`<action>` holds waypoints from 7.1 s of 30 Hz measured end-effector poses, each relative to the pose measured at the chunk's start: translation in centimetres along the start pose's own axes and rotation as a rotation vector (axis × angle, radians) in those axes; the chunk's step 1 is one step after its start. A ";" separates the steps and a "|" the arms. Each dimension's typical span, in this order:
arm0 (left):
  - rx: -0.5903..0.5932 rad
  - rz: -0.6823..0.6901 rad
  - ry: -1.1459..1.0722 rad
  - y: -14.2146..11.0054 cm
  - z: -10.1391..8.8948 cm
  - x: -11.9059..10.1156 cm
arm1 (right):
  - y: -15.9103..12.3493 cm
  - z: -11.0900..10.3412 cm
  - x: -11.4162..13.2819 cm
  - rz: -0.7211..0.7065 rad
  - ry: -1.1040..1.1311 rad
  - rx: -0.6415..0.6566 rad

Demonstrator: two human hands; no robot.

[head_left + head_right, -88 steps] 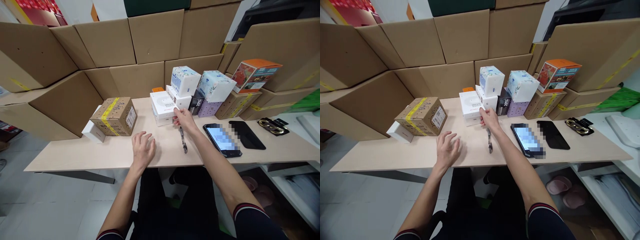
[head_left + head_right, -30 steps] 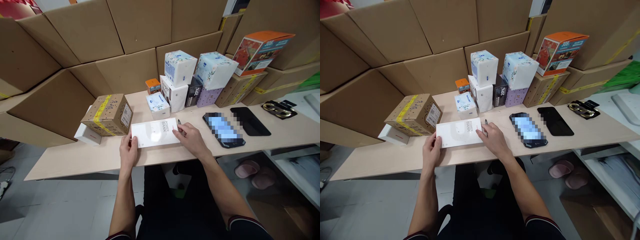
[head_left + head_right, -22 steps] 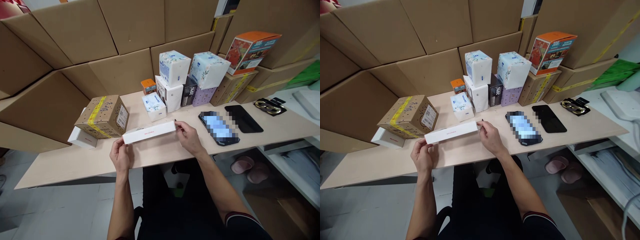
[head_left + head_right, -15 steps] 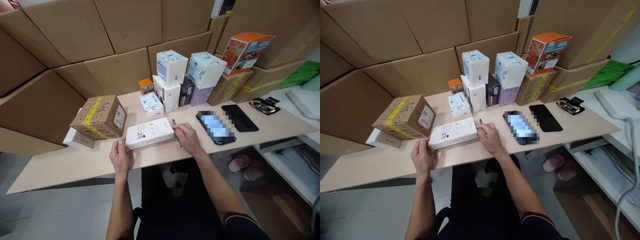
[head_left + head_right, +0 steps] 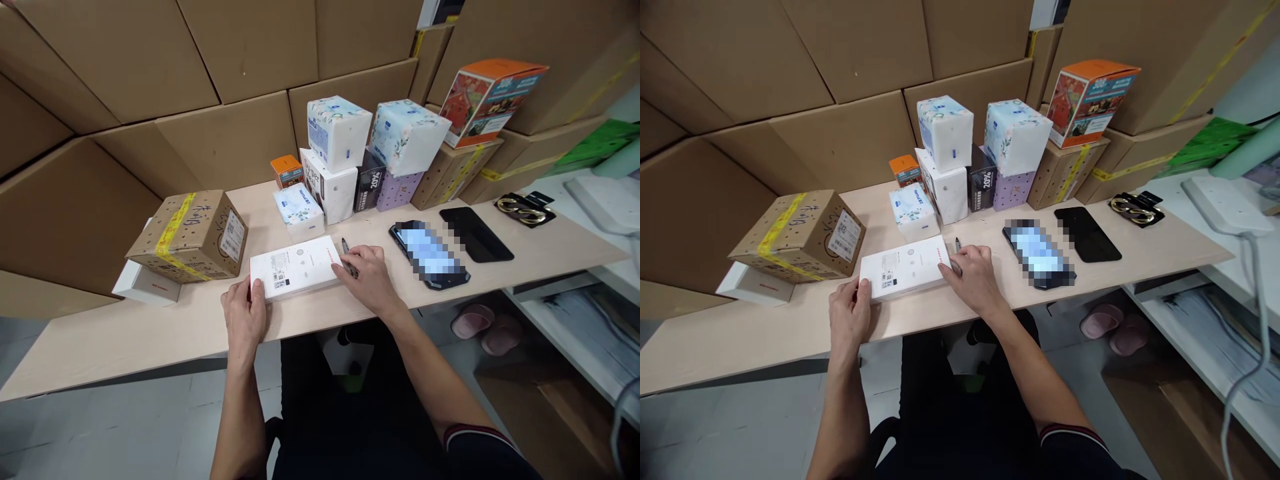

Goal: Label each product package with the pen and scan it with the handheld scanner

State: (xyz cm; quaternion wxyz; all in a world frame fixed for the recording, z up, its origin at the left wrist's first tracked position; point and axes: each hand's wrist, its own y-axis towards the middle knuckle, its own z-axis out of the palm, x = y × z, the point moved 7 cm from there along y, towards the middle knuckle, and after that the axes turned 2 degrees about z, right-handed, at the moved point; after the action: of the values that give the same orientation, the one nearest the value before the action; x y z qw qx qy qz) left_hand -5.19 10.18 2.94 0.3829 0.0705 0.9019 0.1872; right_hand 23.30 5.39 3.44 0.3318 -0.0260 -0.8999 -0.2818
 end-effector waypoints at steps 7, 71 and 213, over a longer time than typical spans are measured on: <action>-0.140 -0.102 -0.302 -0.8 -0.5 1.8 | 0.1 -0.6 0.4 -0.015 0.069 -0.019; -0.268 0.647 0.020 -5.4 -1.8 -9.6 | 1.1 -3.0 -4.5 0.308 0.948 -0.237; 0.506 -0.681 -1.724 -8.4 13.0 -12.4 | -9.0 -3.9 2.5 -0.054 -0.025 -0.325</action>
State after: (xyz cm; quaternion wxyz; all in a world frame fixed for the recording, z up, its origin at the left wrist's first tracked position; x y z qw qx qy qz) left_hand 12.89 2.81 -0.40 0.9219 -0.0011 0.2958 -0.2503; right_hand 21.54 -4.53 3.02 0.3041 -0.0585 -0.8471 -0.4320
